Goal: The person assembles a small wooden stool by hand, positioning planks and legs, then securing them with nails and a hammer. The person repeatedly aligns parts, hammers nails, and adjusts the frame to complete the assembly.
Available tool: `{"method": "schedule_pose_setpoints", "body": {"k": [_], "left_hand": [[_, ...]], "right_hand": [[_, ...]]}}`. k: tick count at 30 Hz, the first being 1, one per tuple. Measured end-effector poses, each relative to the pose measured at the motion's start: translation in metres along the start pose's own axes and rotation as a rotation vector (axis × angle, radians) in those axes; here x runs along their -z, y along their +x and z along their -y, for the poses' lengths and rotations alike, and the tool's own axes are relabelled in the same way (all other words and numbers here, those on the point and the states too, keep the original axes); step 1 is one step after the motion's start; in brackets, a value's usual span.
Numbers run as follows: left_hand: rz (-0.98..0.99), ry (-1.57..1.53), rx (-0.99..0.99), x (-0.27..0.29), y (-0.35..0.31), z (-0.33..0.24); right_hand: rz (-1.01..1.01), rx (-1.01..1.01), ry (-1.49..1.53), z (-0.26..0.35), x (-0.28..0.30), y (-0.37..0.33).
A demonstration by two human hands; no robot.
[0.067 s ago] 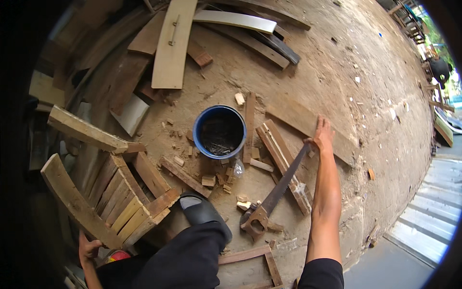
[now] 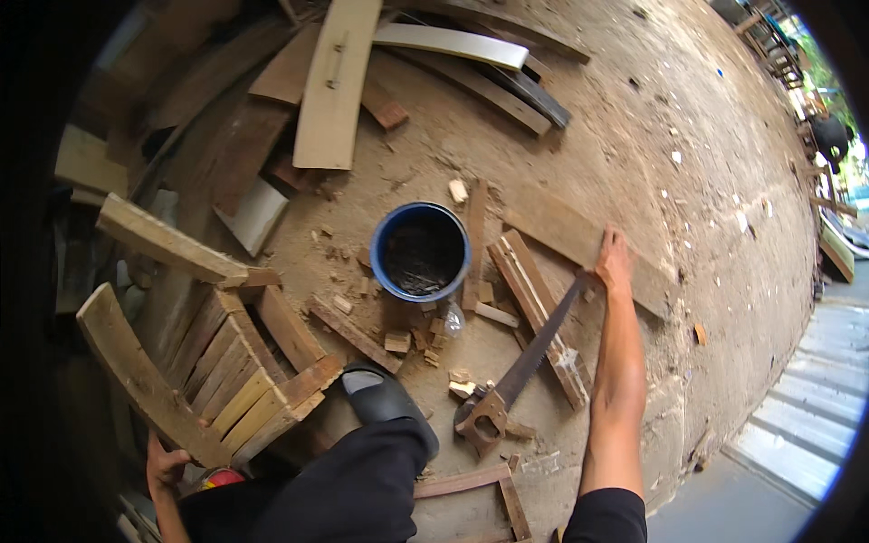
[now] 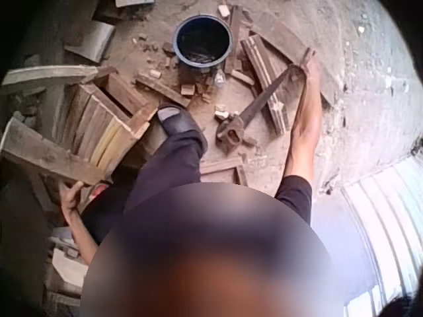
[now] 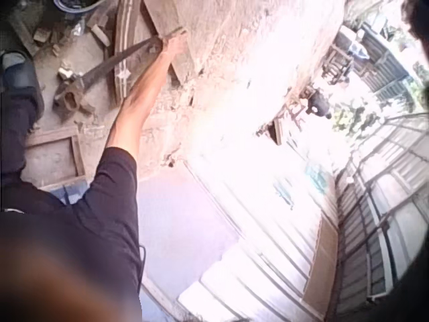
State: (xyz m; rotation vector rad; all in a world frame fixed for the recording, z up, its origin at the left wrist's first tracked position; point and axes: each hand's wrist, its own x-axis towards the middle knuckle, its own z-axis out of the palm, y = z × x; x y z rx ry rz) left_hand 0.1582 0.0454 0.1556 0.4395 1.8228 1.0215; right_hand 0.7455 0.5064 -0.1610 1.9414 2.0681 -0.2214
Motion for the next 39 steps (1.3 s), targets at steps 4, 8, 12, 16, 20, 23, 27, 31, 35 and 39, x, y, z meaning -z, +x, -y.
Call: {"method": "schedule_pose_setpoints", "body": {"k": [4, 8, 12, 16, 20, 23, 27, 31, 35, 39], "left_hand": [[0.116, -0.028, -0.080, 0.026, -0.009, -0.029], [0.055, -0.028, -0.228, 0.064, -0.032, -0.041], [-0.051, 0.217, -0.269, 0.118, -0.039, -0.040], [-0.090, 0.049, -0.288, 0.161, -0.023, -0.018], [-0.115, -0.210, -0.302, 0.180, 0.011, 0.024], [-0.173, -0.120, -0.367, 0.192, 0.041, 0.051], [-0.186, -0.124, -0.359, 0.200, 0.071, 0.076], [-0.208, -0.103, -0.358, 0.205, 0.085, 0.095], [-0.183, -0.137, -0.271, 0.209, 0.093, 0.109], [-0.231, -0.044, -0.230, 0.202, 0.099, 0.113]], "right_hand": [[-0.232, 0.180, -0.184, -0.003, 0.014, -0.027], [-0.387, 0.206, -0.002, 0.002, 0.076, -0.044], [-0.711, 0.381, 0.133, 0.041, 0.193, -0.034], [-0.475, 0.593, 0.362, 0.150, 0.335, -0.058], [-0.345, 0.893, 0.185, 0.334, 0.423, -0.132], [-0.237, 1.230, 0.081, 0.478, 0.454, -0.191], [0.020, 1.395, 0.005, 0.619, 0.447, -0.250], [0.113, 1.346, -0.091, 0.679, 0.420, -0.276], [0.168, 1.334, -0.085, 0.690, 0.407, -0.273], [0.103, 1.341, -0.040, 0.685, 0.395, -0.270]]}}
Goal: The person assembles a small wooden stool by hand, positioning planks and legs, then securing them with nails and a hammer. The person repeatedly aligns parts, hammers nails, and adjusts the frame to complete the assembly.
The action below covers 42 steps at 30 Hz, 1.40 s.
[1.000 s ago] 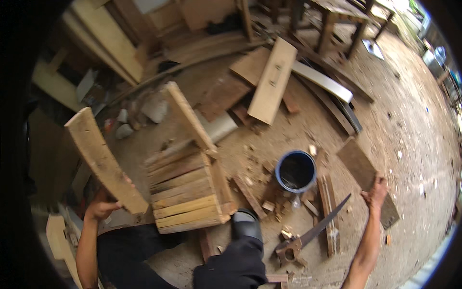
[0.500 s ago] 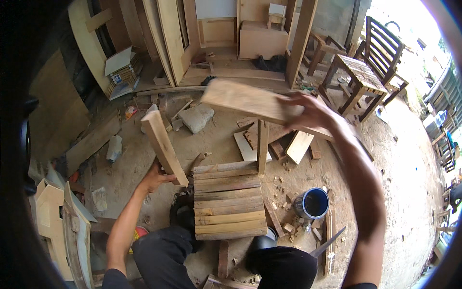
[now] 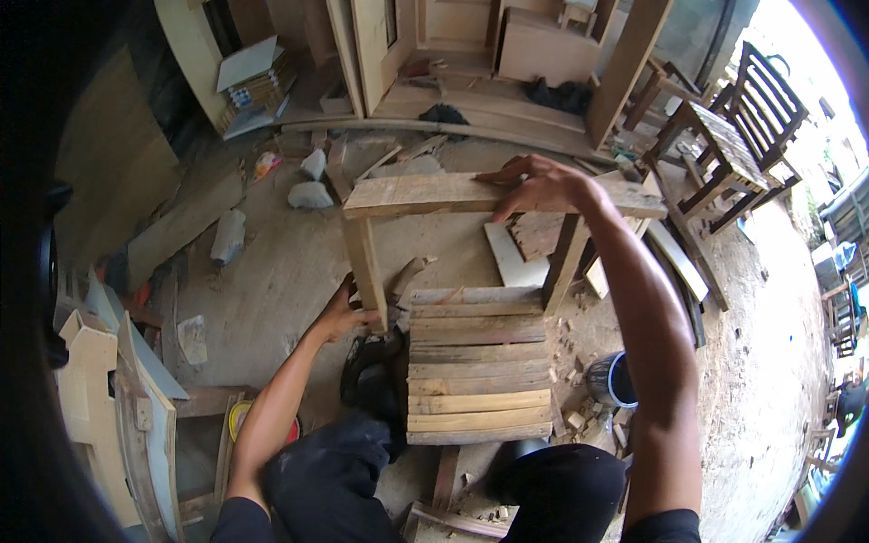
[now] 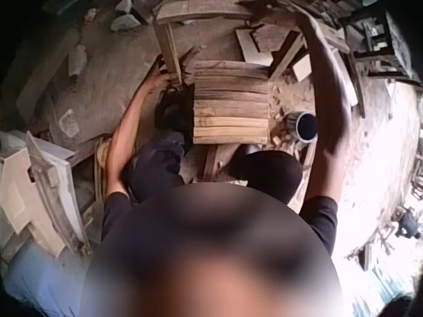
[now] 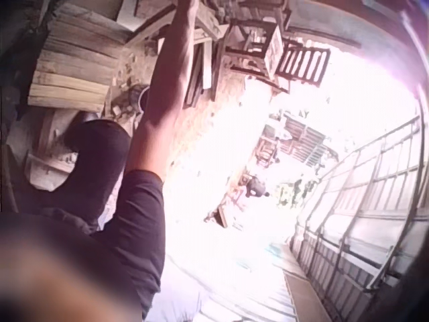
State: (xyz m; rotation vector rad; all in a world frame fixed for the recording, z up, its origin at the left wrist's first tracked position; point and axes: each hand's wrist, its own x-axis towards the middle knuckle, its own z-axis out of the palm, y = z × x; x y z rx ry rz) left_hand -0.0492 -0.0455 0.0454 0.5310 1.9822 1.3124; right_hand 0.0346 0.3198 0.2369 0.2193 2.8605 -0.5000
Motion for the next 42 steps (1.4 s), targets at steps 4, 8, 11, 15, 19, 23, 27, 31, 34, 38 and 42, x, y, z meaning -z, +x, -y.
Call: {"method": "schedule_pose_setpoints", "body": {"k": [4, 8, 11, 15, 19, 23, 27, 31, 34, 38, 42], "left_hand": [[0.063, -0.206, 0.048, -0.022, -0.002, 0.002], [0.072, -0.109, -0.059, -0.038, 0.001, 0.010], [0.049, 0.031, -0.129, -0.044, 0.007, 0.016], [0.052, -0.139, -0.219, -0.042, 0.019, 0.016], [0.086, -0.093, -0.200, -0.035, 0.032, 0.008], [0.087, -0.157, -0.172, -0.038, 0.037, 0.014], [0.088, -0.057, -0.315, -0.040, 0.038, 0.027], [0.074, -0.159, -0.201, -0.041, 0.037, 0.029], [0.056, -0.129, -0.225, -0.044, 0.034, 0.026], [0.101, -0.027, -0.223, -0.044, 0.028, 0.025], [0.120, 0.005, -0.222, -0.042, 0.026, 0.024]], "right_hand": [[0.003, 0.069, 0.075, -0.002, -0.005, -0.001], [-0.045, 0.056, -0.028, -0.003, -0.011, -0.001], [-0.023, 0.069, 0.019, -0.006, -0.009, 0.002], [-0.011, 0.166, 0.053, -0.014, -0.006, 0.006], [-0.051, 0.263, 0.074, -0.021, -0.008, 0.011], [-0.105, 0.230, 0.046, -0.023, -0.011, 0.013], [-0.126, 0.187, 0.115, -0.021, -0.012, 0.013], [-0.142, 0.202, 0.163, -0.021, -0.012, 0.012], [-0.093, 0.159, 0.203, -0.021, -0.011, 0.009], [-0.106, 0.151, 0.163, -0.016, -0.013, 0.010], [-0.133, 0.138, 0.084, -0.012, -0.013, 0.009]]}}
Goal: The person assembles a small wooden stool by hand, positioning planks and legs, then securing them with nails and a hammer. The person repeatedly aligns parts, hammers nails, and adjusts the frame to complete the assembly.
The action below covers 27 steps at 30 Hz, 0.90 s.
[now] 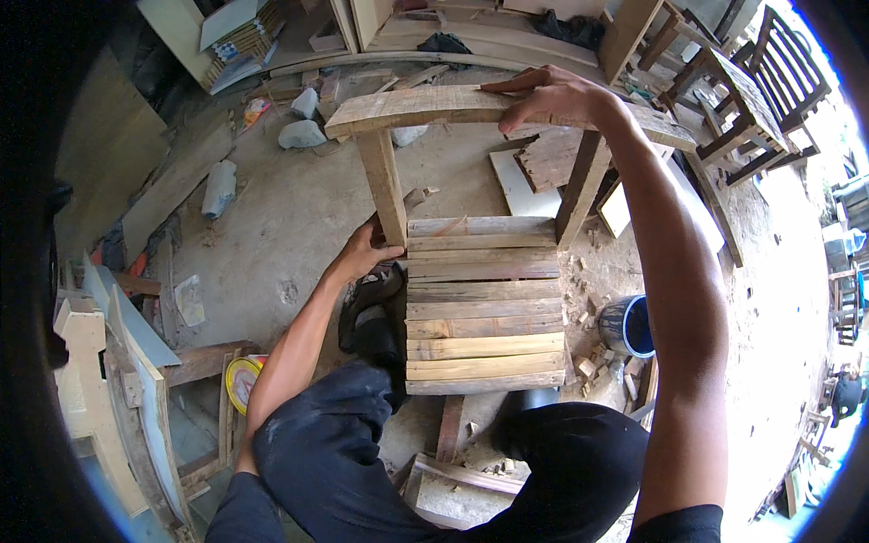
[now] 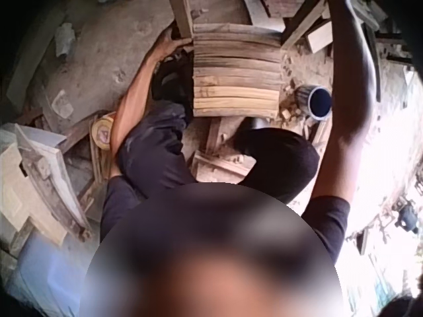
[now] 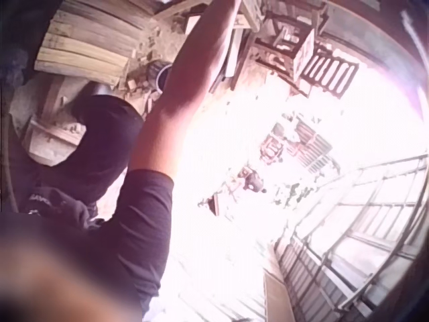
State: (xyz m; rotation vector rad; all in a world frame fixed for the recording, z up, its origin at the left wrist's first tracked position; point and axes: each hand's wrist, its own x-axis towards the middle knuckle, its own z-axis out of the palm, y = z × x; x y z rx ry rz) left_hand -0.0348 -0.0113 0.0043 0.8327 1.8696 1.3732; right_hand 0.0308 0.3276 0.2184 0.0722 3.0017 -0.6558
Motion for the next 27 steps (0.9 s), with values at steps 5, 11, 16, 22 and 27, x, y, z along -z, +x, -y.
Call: {"method": "schedule_pose_setpoints", "body": {"k": [5, 11, 16, 22, 27], "left_hand": [[0.038, -0.006, 0.050, -0.001, -0.006, -0.003], [0.002, -0.043, 0.065, -0.005, -0.009, -0.001], [0.021, -0.190, 0.086, -0.005, -0.010, 0.003], [-0.016, -0.109, -0.004, -0.006, -0.009, 0.009], [-0.013, -0.131, 0.031, -0.006, -0.007, 0.015]], "right_hand": [[-0.005, 0.022, 0.012, -0.005, 0.000, -0.003], [-0.003, 0.077, 0.017, -0.005, -0.002, 0.000], [-0.017, -0.006, 0.029, -0.002, 0.000, -0.006], [0.002, 0.013, 0.024, -0.004, -0.001, -0.002], [0.046, -0.034, 0.073, -0.009, -0.002, 0.004]]}}
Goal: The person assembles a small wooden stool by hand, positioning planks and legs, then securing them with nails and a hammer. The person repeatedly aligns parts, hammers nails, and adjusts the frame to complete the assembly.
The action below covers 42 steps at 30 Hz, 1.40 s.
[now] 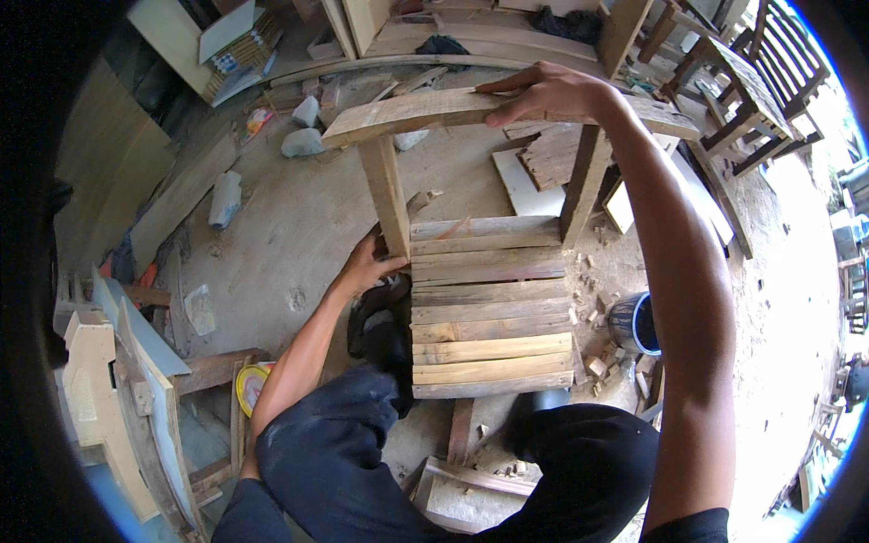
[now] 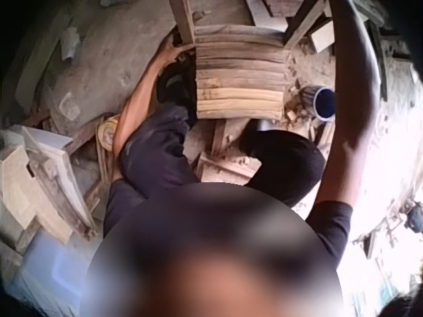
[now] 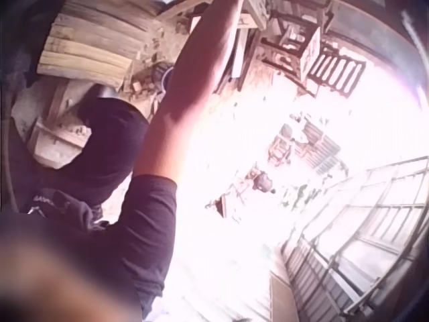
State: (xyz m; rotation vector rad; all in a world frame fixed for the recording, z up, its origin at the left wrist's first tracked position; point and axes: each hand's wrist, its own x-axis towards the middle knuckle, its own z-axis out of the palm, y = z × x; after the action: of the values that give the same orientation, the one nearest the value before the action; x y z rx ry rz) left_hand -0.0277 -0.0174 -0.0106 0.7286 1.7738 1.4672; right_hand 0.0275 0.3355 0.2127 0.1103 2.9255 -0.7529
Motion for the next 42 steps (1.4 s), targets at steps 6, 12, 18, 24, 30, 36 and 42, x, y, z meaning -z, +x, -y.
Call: {"method": "schedule_pose_setpoints", "body": {"k": [6, 12, 18, 24, 30, 36, 42], "left_hand": [[0.003, -0.057, 0.000, 0.000, -0.001, -0.002], [0.007, 0.012, 0.051, 0.003, 0.001, -0.017], [0.015, 0.012, 0.043, 0.005, 0.007, -0.027], [-0.016, 0.133, 0.009, 0.004, 0.008, -0.018], [-0.060, 0.172, 0.011, 0.002, 0.009, -0.016], [-0.051, 0.137, -0.009, 0.000, 0.007, -0.014], [-0.011, 0.029, -0.007, 0.000, 0.007, -0.017]], "right_hand": [[0.031, -0.030, -0.059, 0.004, 0.004, -0.001], [0.028, -0.044, -0.065, 0.006, 0.005, 0.002], [0.017, -0.028, -0.039, 0.002, 0.007, 0.005], [-0.034, 0.003, 0.055, 0.001, 0.000, 0.000], [-0.029, -0.020, 0.028, 0.006, 0.003, -0.003], [0.001, -0.049, 0.021, 0.012, 0.005, -0.006], [0.037, -0.081, -0.033, 0.008, 0.006, -0.003]]}}
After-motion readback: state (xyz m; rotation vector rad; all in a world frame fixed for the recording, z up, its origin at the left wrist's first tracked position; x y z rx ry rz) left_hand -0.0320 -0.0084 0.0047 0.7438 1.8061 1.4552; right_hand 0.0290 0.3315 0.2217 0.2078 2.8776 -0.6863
